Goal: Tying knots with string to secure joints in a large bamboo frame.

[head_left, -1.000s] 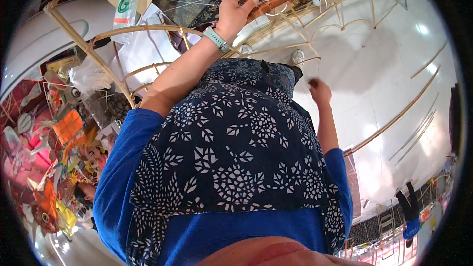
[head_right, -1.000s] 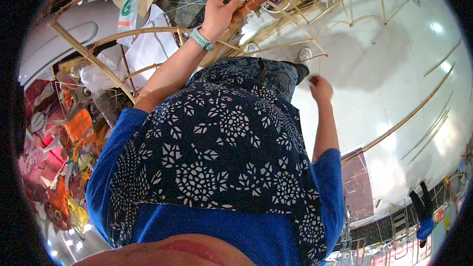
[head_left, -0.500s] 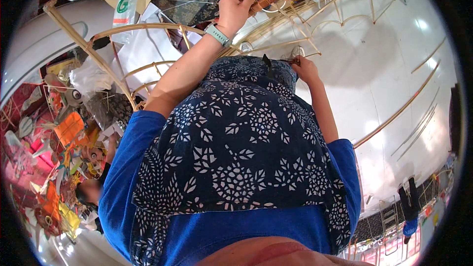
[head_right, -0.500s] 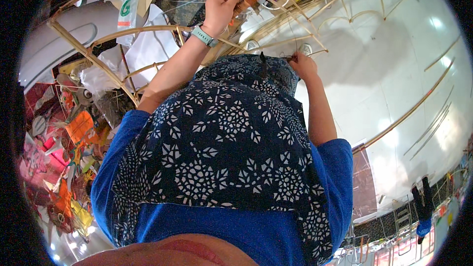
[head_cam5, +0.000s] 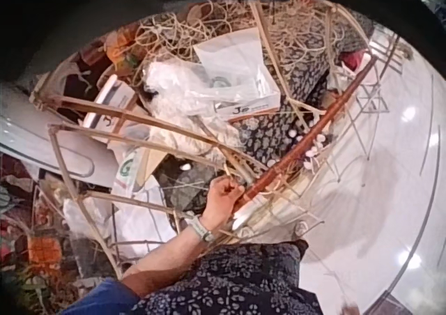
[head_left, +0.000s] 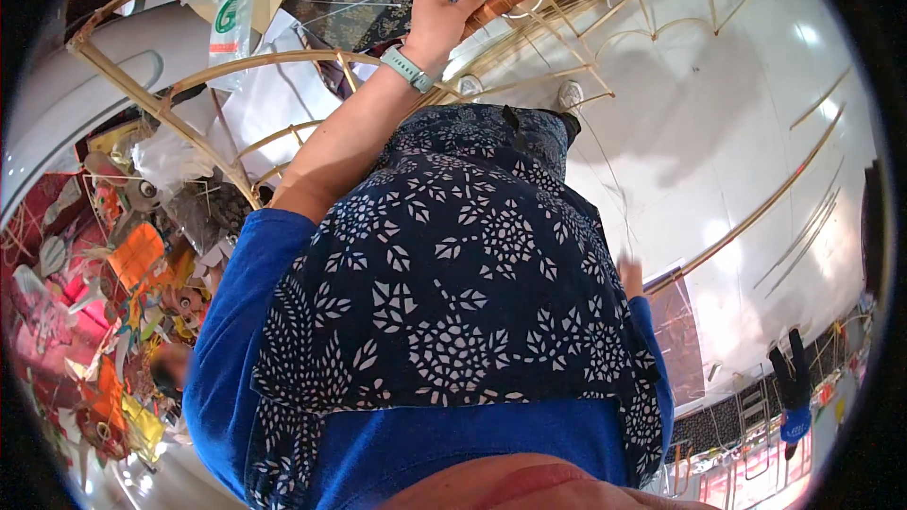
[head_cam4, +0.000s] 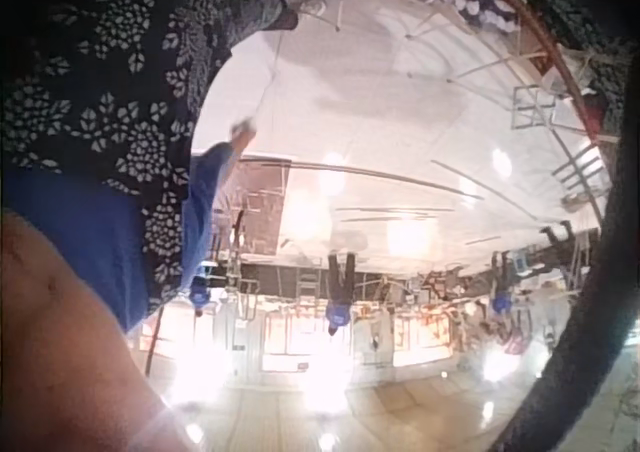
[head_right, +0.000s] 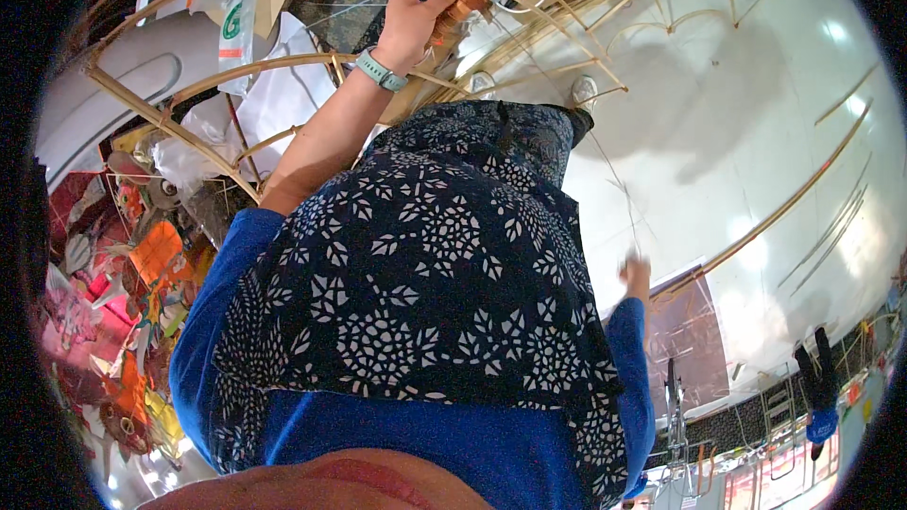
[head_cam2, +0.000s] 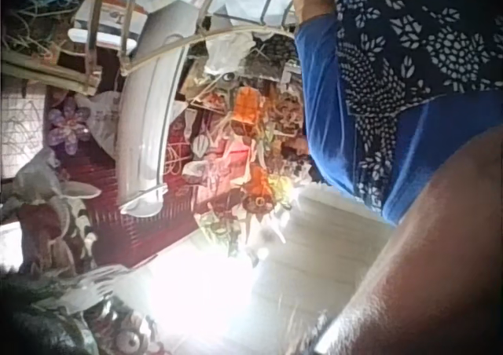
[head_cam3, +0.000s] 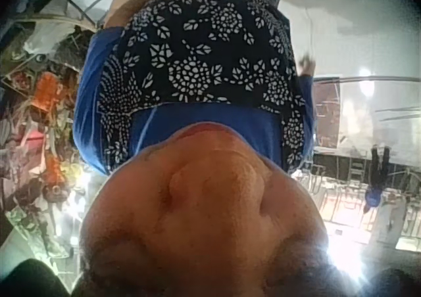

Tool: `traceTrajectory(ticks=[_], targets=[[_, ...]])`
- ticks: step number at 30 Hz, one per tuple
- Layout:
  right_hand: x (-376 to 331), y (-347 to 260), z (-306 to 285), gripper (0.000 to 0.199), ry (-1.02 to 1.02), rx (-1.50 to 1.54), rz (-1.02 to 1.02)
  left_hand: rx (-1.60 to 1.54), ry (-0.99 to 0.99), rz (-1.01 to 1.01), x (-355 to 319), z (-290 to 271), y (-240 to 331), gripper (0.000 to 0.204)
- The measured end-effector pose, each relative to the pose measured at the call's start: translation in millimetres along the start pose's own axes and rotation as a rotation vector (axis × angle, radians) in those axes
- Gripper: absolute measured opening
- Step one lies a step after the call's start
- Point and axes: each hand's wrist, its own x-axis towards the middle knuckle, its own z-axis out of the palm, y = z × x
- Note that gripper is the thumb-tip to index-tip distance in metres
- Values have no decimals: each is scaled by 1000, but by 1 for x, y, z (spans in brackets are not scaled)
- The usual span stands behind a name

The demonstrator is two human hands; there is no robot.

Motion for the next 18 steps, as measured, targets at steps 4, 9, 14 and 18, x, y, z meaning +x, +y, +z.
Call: traceTrajectory(ticks=[4, 9, 14, 18], targets=[[-124, 23, 78, 35, -377, 392, 426, -31, -1, -41, -2, -2, 16, 18], [11, -23, -44, 46, -101, 350, 631, -504, -132, -413, -4, -7, 33, 22], [196, -114, -262, 50, 333, 525, -25, -264, -102, -190, 1, -6, 32, 20], [224, -178, -380, 58, 240, 651, -269, -472, -119, -388, -1, -6, 29, 15]])
